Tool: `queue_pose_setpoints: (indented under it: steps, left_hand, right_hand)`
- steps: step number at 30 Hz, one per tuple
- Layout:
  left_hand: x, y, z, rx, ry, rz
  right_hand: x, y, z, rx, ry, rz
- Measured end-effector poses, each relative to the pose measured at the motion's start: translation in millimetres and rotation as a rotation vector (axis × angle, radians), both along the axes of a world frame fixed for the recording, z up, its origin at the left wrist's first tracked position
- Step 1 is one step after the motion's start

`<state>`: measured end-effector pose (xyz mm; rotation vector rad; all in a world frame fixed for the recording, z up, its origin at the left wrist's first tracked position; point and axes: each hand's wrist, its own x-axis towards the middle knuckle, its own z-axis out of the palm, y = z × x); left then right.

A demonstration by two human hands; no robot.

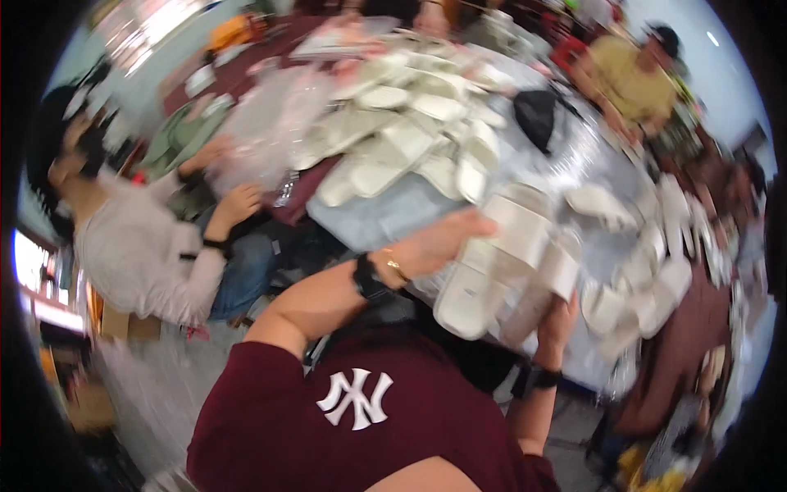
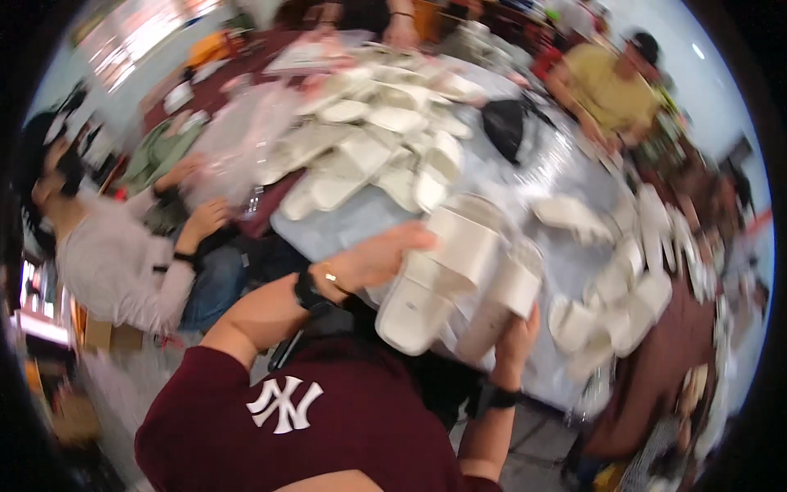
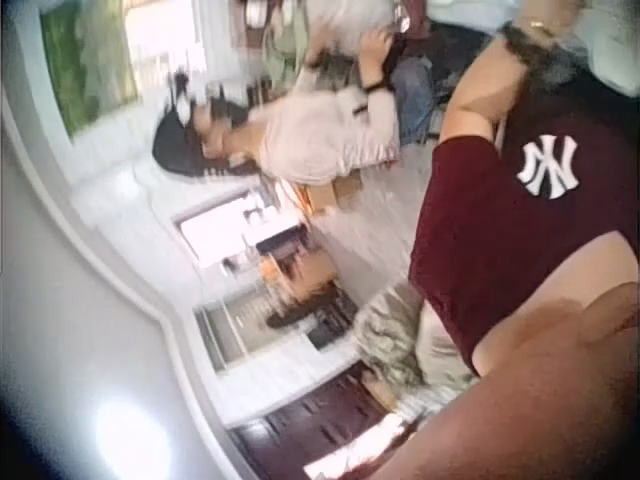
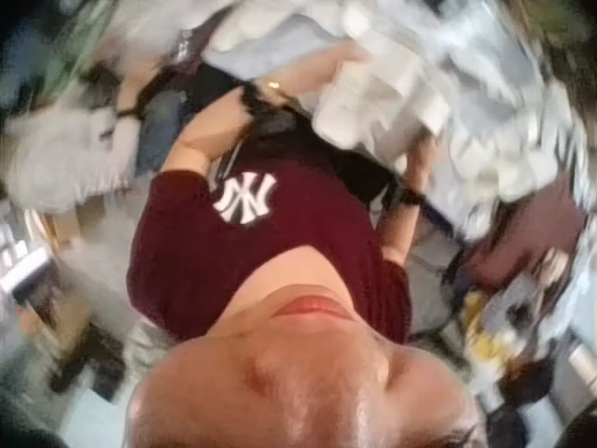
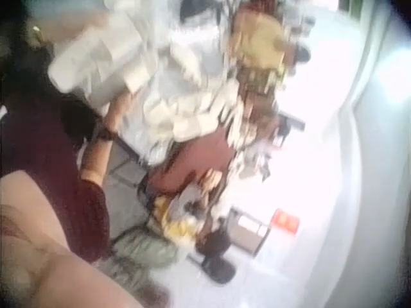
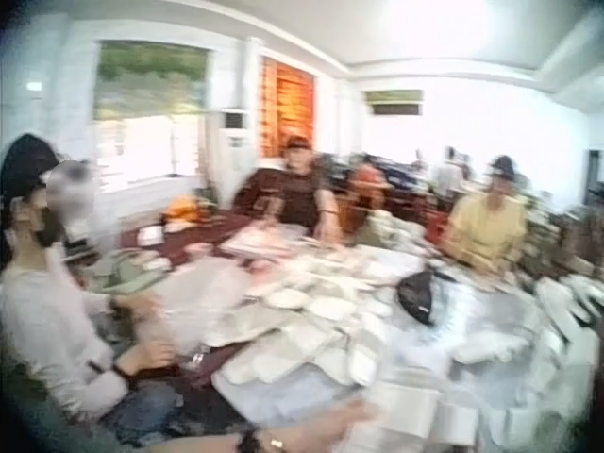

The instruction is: Assembling and checking pairs of sandals at a manufacturing table.

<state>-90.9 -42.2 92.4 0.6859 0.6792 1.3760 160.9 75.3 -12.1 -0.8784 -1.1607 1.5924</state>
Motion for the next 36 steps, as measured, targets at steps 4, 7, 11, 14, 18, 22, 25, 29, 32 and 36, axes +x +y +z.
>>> queue_pose_setpoints:
  steps: [4,7,11,14,18,22,25,29,32,36]
  left_hand:
    - [-6.5,16.4,-52.8,-0.256,0.116,-0.040]
    - [6.9,34.2,-83.5,-0.378,0.248,-0.058]
    - [20.0,45.7,-119.9,-0.324,0.672,0.197]
    - [26.5,56.0,-119.6,-0.279,0.497,0.222]
    - [12.4,68.5,-122.3,-0.230,0.973,0.193]
    - [-5.6,82.0,-124.3,-0.105,1.516,0.164]
    - [-25.3,115.4,-110.4,-0.129,1.314,0.192]
    - [-53.0,176.2,-82.8,-0.323,0.699,0.234]
    - [-64.6,217.5,-77.1,-0.403,0.408,0.275]
    - [-67.7,243.4,-91.4,-0.428,0.294,0.301]
  right_hand:
    - [19.7,-4.6,-19.0,0.045,-0.108,-0.051]
    - [26.5,-9.2,-37.6,0.143,-0.345,-0.082]
    - [16.9,-11.8,-25.3,0.497,-1.058,-0.143]
    - [15.7,3.4,-34.5,0.426,-0.984,-0.190]
    - [5.2,12.2,-28.0,0.425,-1.220,-0.193]
    - [1.2,3.4,-26.8,0.524,-1.193,-0.284]
    - [2.3,3.7,-26.5,0.476,-1.157,-0.241]
    - [3.7,8.6,-25.9,0.436,-1.085,-0.102]
    - [1.9,6.6,-16.8,0.451,-1.034,-0.057]
    - [6.9,1.3,-21.3,0.402,-0.987,-0.035]
